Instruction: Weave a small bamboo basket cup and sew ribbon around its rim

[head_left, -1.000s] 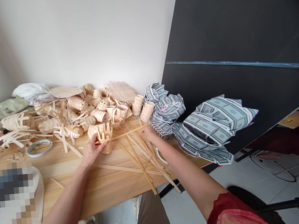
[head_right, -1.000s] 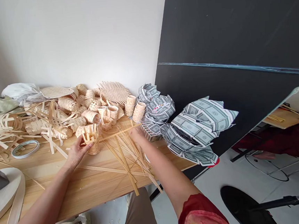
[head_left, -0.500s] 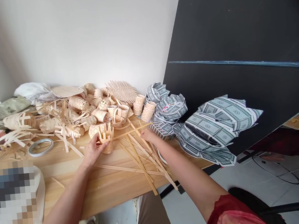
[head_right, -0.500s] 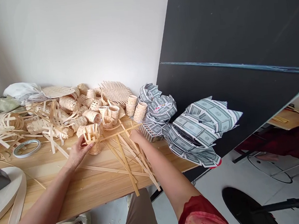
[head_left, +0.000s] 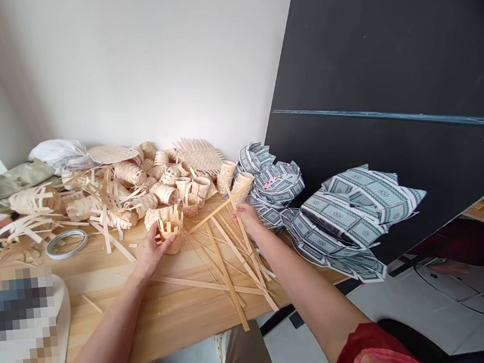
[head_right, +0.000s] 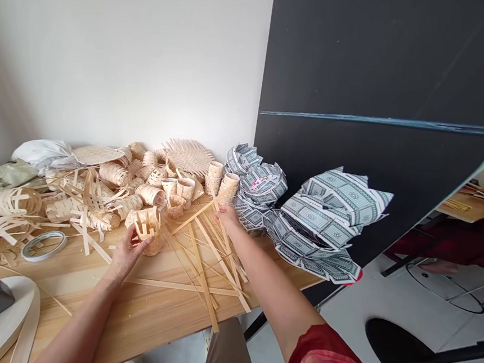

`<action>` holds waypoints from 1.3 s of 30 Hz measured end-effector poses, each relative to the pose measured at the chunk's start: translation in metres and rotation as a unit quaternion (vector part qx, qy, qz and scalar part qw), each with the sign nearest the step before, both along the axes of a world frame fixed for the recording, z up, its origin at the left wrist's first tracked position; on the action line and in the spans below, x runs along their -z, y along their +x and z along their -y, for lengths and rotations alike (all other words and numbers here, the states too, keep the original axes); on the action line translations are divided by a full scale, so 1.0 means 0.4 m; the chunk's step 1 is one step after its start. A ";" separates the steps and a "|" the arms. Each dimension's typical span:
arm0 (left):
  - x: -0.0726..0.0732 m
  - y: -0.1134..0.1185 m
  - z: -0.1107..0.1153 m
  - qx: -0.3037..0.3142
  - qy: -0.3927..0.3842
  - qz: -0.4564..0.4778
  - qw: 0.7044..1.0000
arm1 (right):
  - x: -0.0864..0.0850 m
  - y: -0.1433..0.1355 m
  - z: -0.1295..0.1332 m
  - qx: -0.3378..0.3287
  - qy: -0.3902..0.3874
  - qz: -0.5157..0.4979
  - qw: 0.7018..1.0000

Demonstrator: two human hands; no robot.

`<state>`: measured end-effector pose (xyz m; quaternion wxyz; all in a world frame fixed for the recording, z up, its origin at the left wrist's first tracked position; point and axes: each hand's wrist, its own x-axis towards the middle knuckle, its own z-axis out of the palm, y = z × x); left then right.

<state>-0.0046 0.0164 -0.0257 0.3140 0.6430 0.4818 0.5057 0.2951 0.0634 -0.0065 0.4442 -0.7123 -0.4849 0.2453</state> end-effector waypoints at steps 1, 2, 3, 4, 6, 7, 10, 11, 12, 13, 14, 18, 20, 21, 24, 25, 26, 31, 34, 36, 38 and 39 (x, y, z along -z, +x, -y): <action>0.001 -0.001 -0.002 0.003 -0.004 -0.004 1.000 | -0.002 0.002 -0.003 0.014 0.011 -0.039 0.999; 0.002 -0.001 -0.004 0.008 -0.009 -0.006 1.000 | -0.004 0.004 -0.005 0.029 0.022 -0.077 0.996; 0.003 -0.003 -0.006 0.013 -0.013 -0.002 1.000 | -0.006 0.005 -0.007 0.043 0.035 -0.109 0.993; 0.003 -0.004 -0.006 0.014 -0.013 0.010 1.000 | -0.009 0.005 -0.009 0.056 0.049 -0.137 0.988; 0.002 -0.006 -0.004 0.019 -0.012 0.034 0.999 | -0.018 0.006 -0.011 0.076 0.080 -0.184 0.977; 0.001 -0.007 -0.002 0.021 -0.011 0.040 0.999 | -0.024 0.007 -0.013 0.084 0.095 -0.204 0.971; -0.005 -0.009 0.009 0.031 -0.009 0.033 0.999 | -0.053 0.009 -0.019 0.101 0.135 -0.250 0.953; -0.007 -0.011 0.011 0.035 -0.007 0.031 0.999 | -0.065 0.010 -0.022 0.103 0.146 -0.261 0.949; -0.009 -0.012 0.013 0.034 0.000 0.031 0.999 | -0.079 0.012 -0.024 0.106 0.154 -0.271 0.944; -0.011 -0.015 0.013 0.024 0.015 0.036 0.999 | -0.093 0.014 -0.027 0.108 0.159 -0.279 0.941; -0.014 -0.019 0.013 0.002 0.042 0.042 0.998 | -0.108 0.016 -0.029 0.108 0.162 -0.285 0.938; -0.055 -0.037 0.018 -0.143 0.217 0.043 0.965 | -0.163 0.024 -0.030 0.094 0.150 -0.297 0.938; -0.095 -0.038 0.033 -0.172 0.266 0.018 0.948 | -0.184 0.027 -0.022 0.079 0.135 -0.298 0.942; -0.115 -0.032 0.045 -0.164 0.273 0.006 0.948 | -0.193 0.027 -0.017 0.071 0.129 -0.298 0.943; -0.167 0.015 0.082 -0.069 0.233 -0.011 0.970 | -0.208 0.022 0.005 0.050 0.125 -0.294 0.946; -0.178 0.040 0.090 -0.017 0.207 -0.002 0.978 | -0.209 0.017 0.012 0.043 0.129 -0.292 0.947; -0.187 0.069 0.095 0.035 0.178 0.010 0.983 | -0.207 0.012 0.019 0.037 0.136 -0.290 0.947; -0.247 0.215 0.059 0.158 0.102 0.039 0.981 | -0.183 -0.021 0.038 0.011 0.205 -0.283 0.937; -0.312 0.284 0.008 0.171 0.044 0.082 0.981 | -0.178 -0.037 0.041 -0.005 0.247 -0.280 0.928; -0.355 0.324 -0.029 0.186 0.029 0.089 0.978 | -0.180 -0.046 0.042 -0.017 0.268 -0.280 0.922; -0.392 0.362 -0.064 0.199 0.017 0.096 0.975 | -0.182 -0.057 0.041 -0.032 0.283 -0.279 0.917; -0.407 0.380 -0.081 0.204 0.013 0.101 0.974 | -0.182 -0.062 0.040 -0.040 0.288 -0.278 0.915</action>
